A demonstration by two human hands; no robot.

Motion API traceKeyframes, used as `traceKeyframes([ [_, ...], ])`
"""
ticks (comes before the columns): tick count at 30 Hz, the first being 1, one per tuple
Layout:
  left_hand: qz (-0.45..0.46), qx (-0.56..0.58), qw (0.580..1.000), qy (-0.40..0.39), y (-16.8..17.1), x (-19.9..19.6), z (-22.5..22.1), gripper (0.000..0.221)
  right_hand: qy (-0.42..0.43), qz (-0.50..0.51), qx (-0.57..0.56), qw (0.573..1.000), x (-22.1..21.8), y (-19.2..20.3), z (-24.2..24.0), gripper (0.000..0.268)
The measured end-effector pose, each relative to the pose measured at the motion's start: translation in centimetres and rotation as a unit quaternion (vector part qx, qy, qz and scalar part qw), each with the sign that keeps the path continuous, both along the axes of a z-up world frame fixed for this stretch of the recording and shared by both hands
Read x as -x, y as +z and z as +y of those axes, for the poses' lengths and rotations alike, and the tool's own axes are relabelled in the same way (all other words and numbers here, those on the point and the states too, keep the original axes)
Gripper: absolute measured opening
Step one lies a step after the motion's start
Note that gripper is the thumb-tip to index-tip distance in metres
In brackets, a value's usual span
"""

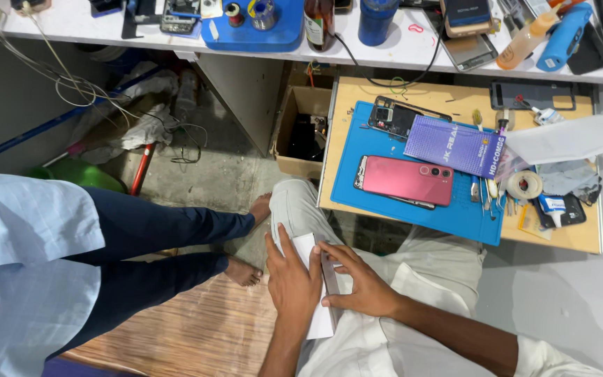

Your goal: The person works on a smartphone with an orange case, using a white tool to pry at the edges. They then handle a disassembled phone on a blue mat, picking up small components and a white phone back cover. Finally, they open a box to retrieve a pink smartphone and use a prying tool on its back.

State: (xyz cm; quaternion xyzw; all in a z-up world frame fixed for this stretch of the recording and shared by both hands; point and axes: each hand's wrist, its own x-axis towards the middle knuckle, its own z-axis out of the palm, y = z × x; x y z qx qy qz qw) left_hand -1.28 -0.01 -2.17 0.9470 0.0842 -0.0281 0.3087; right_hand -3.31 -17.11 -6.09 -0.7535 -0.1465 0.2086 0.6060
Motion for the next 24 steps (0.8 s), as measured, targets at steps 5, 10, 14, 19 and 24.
traceKeyframes([
  [5,-0.022,-0.106,0.992,-0.059,-1.1,3.9,1.2,0.085,-0.015,0.049,0.049,0.998,-0.9,-0.8,0.2,0.12],
  [10,0.183,-0.073,0.975,-0.104,-0.3,7.2,1.9,0.117,0.074,0.024,0.121,0.99,-1.1,-1.9,0.8,0.09],
  [14,0.195,0.01,0.98,-0.037,0.9,6.0,3.7,0.116,0.043,0.086,0.099,0.99,-2.2,-2.9,0.9,0.076],
  [19,-0.145,0.058,0.983,0.099,3.6,-0.6,12.0,0.094,-0.007,0.141,0.021,0.99,-2.2,-7.8,-2.6,0.042],
  [24,-0.333,-0.117,0.927,0.126,7.0,-13.8,21.4,0.073,-0.079,0.224,-0.03,0.971,-1.3,-15.0,-6.0,0.035],
])
